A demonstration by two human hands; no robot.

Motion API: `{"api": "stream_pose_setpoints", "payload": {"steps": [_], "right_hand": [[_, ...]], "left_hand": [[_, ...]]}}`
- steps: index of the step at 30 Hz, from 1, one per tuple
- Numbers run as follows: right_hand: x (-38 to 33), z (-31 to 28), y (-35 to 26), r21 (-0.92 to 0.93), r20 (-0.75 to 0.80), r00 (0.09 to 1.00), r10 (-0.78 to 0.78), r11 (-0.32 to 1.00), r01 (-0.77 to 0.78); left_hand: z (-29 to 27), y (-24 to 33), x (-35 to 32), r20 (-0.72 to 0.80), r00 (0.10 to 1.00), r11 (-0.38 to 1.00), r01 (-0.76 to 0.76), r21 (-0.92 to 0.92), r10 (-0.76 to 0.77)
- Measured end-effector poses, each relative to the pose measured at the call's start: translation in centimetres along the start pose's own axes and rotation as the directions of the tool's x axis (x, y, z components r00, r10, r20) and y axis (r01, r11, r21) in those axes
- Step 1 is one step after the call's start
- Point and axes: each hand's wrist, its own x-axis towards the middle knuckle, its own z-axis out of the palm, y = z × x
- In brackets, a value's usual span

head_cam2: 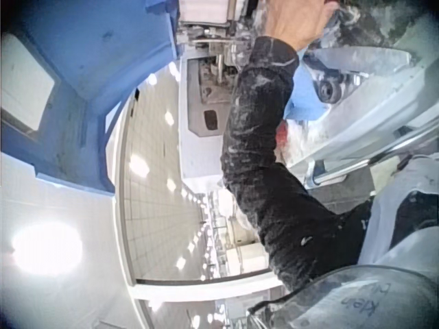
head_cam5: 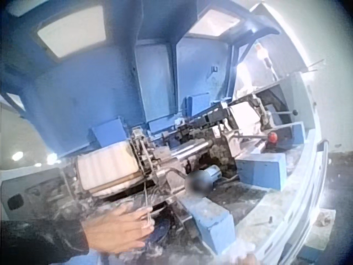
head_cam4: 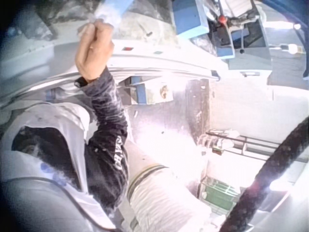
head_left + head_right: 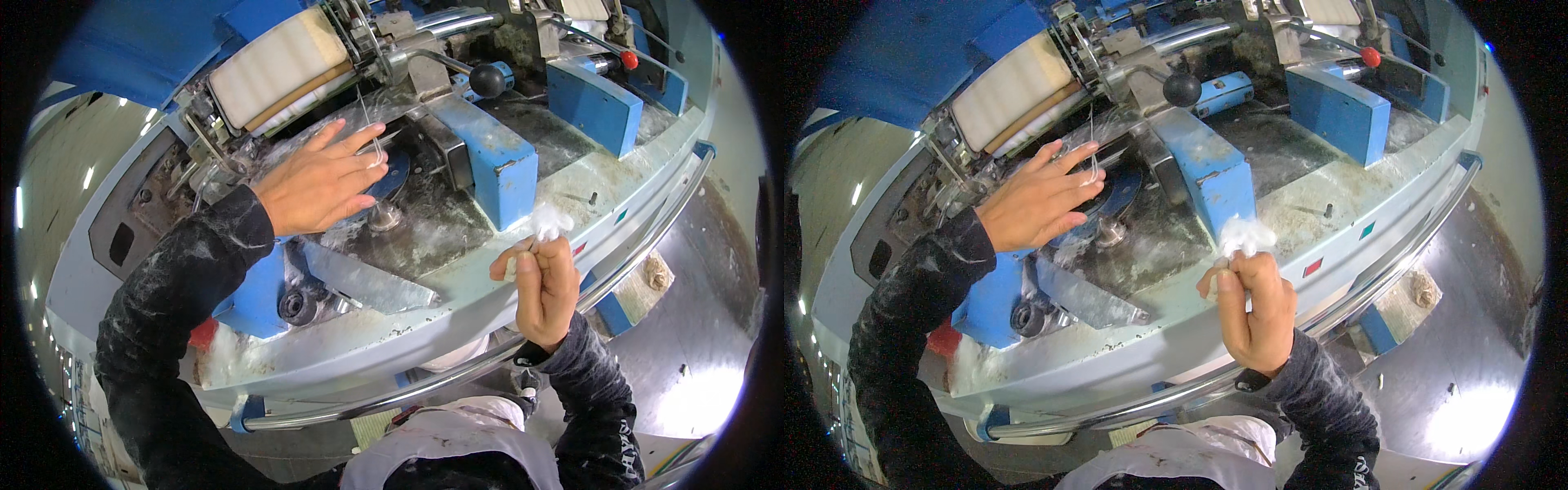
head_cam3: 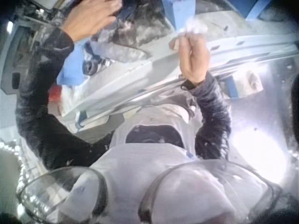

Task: The person feeds white fibrous material into a textile machine, adjusts levers, and removes processed material. They repeat this cycle multiple times, handling the material by hand and using machine controls to guide the process.

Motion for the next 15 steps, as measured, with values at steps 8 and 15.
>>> {"api": "stream_pose_setpoints", "payload": {"steps": [8, 15], "right_hand": [[0.0, -0.2, 0.0, -0.052, 0.059, 0.998, 0.013, 0.999, -0.010], [0.0, -0.2, -0.2, -0.069, 0.070, 0.997, 0.013, 0.998, -0.008]], "left_hand": [[0.6, 5.4, 1.3, -0.185, 0.795, 0.519, 0.183, -0.835, -0.578], [-3.3, 11.7, -0.8, 0.685, 0.578, -0.564, 0.413, -0.715, -0.444]]}}
